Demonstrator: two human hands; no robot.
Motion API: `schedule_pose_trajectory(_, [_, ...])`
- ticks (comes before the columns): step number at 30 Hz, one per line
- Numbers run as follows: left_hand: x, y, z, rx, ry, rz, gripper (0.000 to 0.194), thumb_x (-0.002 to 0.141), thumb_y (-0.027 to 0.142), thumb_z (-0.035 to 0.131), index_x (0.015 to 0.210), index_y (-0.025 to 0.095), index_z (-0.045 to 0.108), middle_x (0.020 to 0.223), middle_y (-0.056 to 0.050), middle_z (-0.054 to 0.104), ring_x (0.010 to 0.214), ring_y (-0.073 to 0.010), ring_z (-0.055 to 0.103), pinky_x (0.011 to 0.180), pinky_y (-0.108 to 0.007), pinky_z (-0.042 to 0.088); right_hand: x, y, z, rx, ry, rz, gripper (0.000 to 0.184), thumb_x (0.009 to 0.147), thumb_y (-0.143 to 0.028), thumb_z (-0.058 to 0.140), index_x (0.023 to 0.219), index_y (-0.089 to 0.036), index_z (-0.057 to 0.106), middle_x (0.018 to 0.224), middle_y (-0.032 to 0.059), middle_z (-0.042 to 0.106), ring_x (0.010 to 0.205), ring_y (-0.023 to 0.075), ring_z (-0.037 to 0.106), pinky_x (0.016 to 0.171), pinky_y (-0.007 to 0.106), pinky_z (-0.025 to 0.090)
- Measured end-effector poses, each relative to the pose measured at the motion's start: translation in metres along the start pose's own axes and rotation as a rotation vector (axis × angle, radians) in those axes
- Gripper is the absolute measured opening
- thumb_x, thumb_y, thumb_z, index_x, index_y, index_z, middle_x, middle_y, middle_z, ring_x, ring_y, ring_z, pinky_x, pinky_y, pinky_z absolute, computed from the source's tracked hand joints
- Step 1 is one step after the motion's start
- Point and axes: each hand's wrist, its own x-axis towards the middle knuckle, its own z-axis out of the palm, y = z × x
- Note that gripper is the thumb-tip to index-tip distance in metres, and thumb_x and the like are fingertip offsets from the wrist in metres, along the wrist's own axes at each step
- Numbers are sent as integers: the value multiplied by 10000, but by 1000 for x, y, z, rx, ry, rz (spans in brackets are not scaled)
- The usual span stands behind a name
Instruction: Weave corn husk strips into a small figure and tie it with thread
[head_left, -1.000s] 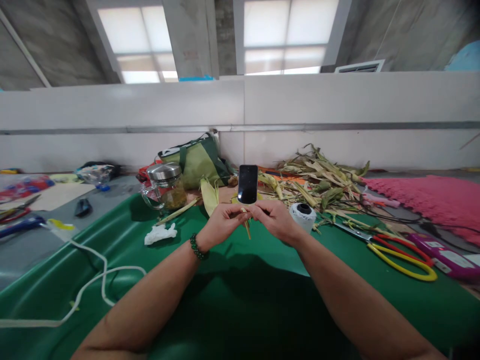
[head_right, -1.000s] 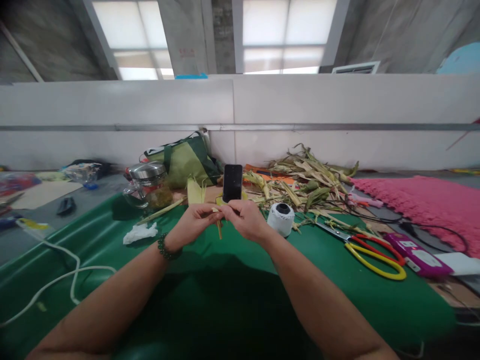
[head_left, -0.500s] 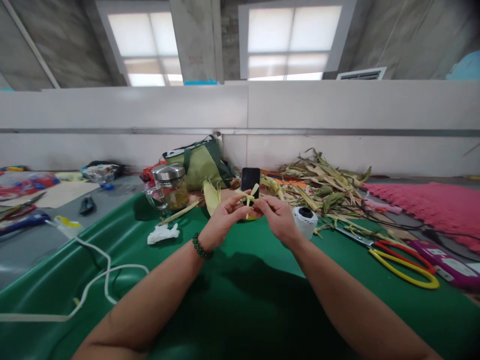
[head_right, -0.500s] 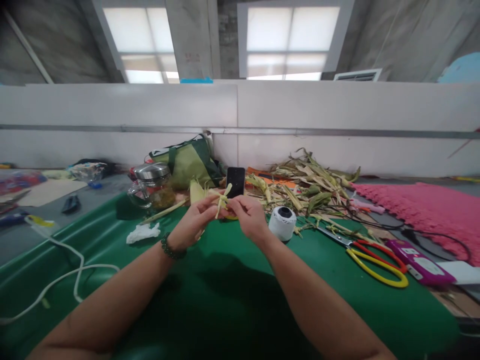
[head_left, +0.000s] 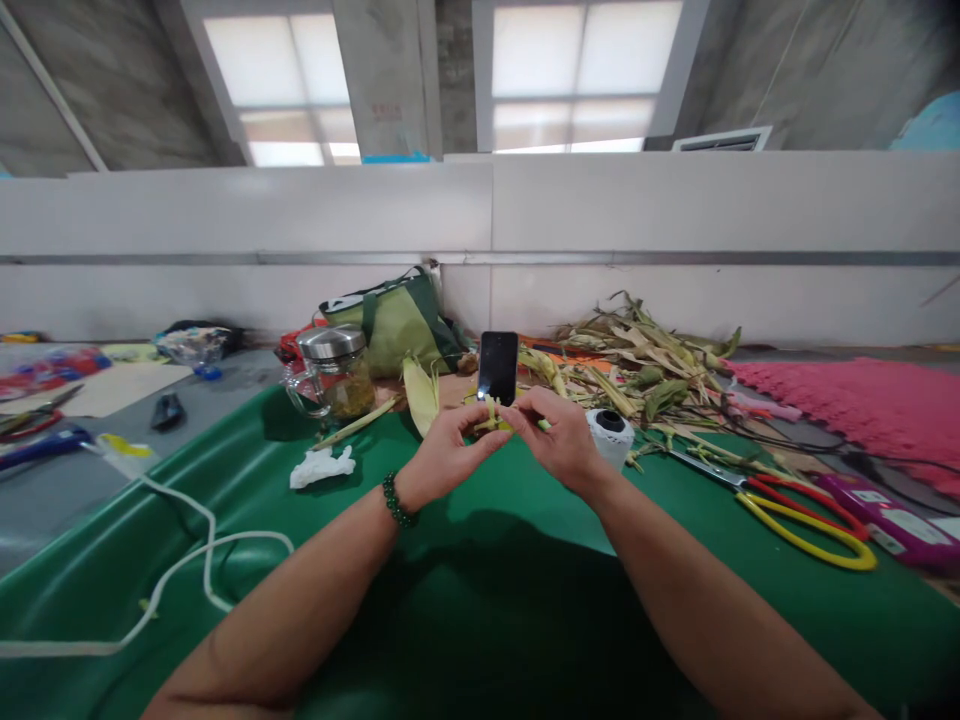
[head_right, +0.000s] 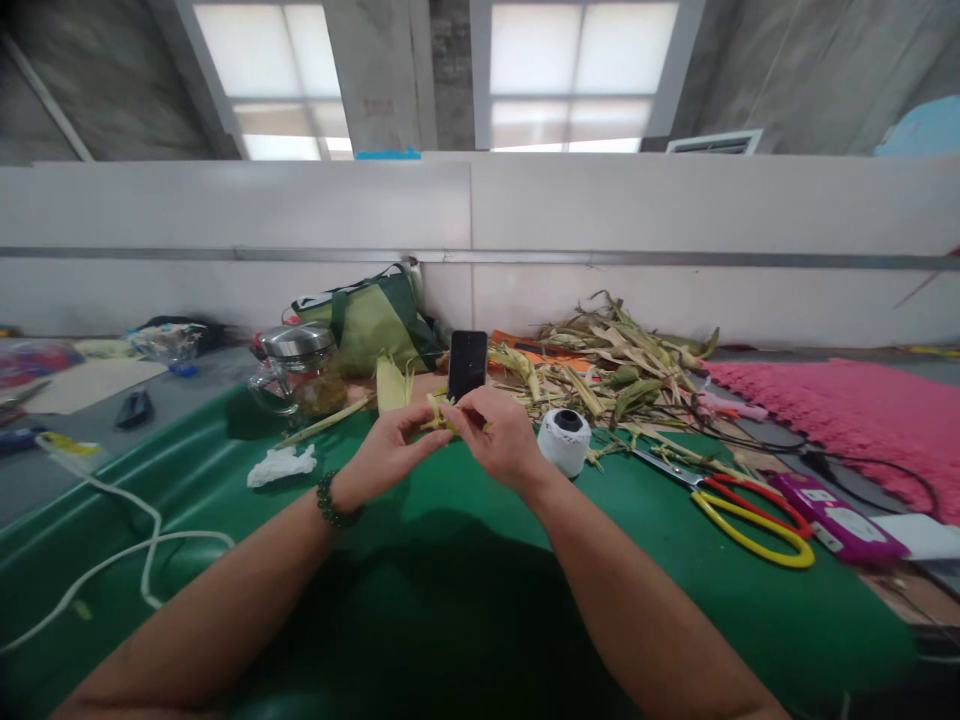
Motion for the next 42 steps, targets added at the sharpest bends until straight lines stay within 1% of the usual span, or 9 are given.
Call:
schedule_pose_trajectory(5, [0,0,-4,6,1,6,295,799,417,611,740,139,689,761,-56,700,712,-168,618,664,-259,492,-2,-10,-6,101,78,-47,249,879,-280,515,645,-196,530,627,17,548,611,134,496,597,271,381])
schedule_pose_trajectory(9, [1,1,-10,-55,-3,1,366,773,486,637,657,142,686,778,-81,710,748,-186,641,686,-274,506,0,-14,-13,152,136,62,266,855,-329,539,623,-199,536,601,13,524,578,134,467,570,282,372])
schedule_pose_trajectory(15, [4,-4,-13,-102,-50,-83,369,749,506,656,711,141,694,667,-56,688,664,-165,626,668,-278,508,8,-4,-13,310,2,237,377,801,-502,584,589,-190,564,515,-12,491,481,106,407,471,261,320])
schedule_pose_trajectory(21, [4,-5,-11,-216,-49,-186,414,804,545,560,751,146,660,661,-37,660,689,-150,608,718,-280,497,10,1,-14,390,-71,341,545,815,-658,461,583,-175,563,557,19,544,496,110,477,486,254,383])
schedule_pose_trajectory(25, [5,-2,-12,-163,-11,-154,348,813,486,566,803,147,645,662,-9,615,671,-130,560,680,-254,468,6,-3,-7,247,-257,288,433,760,-566,604,606,-161,613,522,-11,512,482,92,425,452,226,308])
schedule_pose_trajectory(29, [5,-2,-10,-125,-10,-104,333,825,462,547,781,143,630,666,-1,568,658,-120,513,628,-232,430,3,-3,2,182,-255,204,265,811,-390,591,719,-157,678,608,7,586,537,102,460,507,232,331])
schedule_pose_trajectory(34, [6,-5,-10,33,28,-6,276,803,399,585,705,143,616,636,3,558,601,-109,470,564,-223,384,1,-1,4,137,-285,108,220,835,-278,538,675,-161,634,624,12,578,571,112,480,545,236,348])
schedule_pose_trajectory(38, [8,-7,-17,48,1,-33,293,801,401,586,658,147,615,598,5,557,565,-105,469,545,-220,397,0,-2,2,110,-295,71,243,835,-265,531,621,-166,589,606,11,555,587,118,469,566,243,349])
schedule_pose_trajectory(42, [10,-7,-22,-3,-24,-61,265,784,397,614,765,139,668,711,-26,638,600,-113,522,568,-223,440,4,2,-3,126,-310,180,277,841,-363,547,670,-160,628,614,12,574,568,113,466,544,241,335])
